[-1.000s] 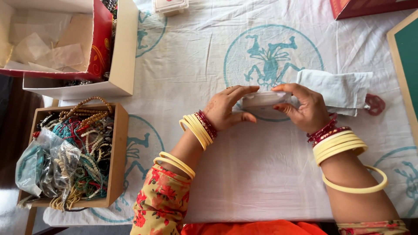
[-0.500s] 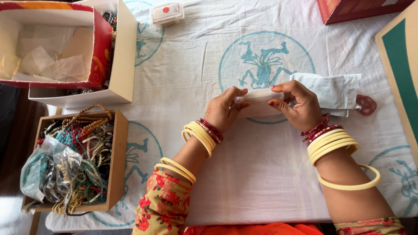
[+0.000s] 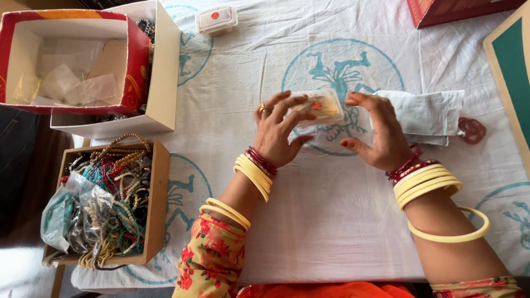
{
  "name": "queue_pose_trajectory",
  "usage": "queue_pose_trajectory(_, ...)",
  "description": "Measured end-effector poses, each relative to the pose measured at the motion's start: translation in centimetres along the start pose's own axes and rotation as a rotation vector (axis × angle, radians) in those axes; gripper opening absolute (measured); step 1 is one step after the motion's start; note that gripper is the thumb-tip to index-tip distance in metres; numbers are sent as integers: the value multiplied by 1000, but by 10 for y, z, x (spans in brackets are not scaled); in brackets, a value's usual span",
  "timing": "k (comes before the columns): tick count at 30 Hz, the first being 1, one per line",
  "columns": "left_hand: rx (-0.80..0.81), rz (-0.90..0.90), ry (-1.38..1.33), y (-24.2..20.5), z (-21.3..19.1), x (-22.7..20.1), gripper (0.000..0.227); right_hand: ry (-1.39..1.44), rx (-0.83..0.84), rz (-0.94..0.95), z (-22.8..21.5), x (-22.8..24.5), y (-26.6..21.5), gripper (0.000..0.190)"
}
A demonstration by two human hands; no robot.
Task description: Sorting, cleaning, and packing various jewelry items like necklaces and bangles into small pouches and boxes.
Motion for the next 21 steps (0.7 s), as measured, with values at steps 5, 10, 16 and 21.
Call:
queue_pose_trajectory(5, 48, -181, -134, -8, 15, 32, 64, -24, -29, 168, -2, -11, -8, 71)
queue_pose_trajectory(10, 152, -276, -23, -5, 36, 32, 73, -101, -29, 226, 4, -21, -13, 58)
queue_pose_trajectory(16, 143, -193, 183, 29, 41, 15, 59, -145, -18, 225, 7, -27, -13, 40)
queue_pose_trajectory(21, 389, -189, 427, 54, 85, 69, 67, -109, -19, 286, 9, -35, -19, 32)
Point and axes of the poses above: each hand's wrist, its own y-axis towards the middle knuckle, its own z-axis out of the palm, x = y × z, the point moved 5 cm from there along y, towards the middle knuckle, and after that the axes turned 11 degrees about -z, right-handed, at the moved point
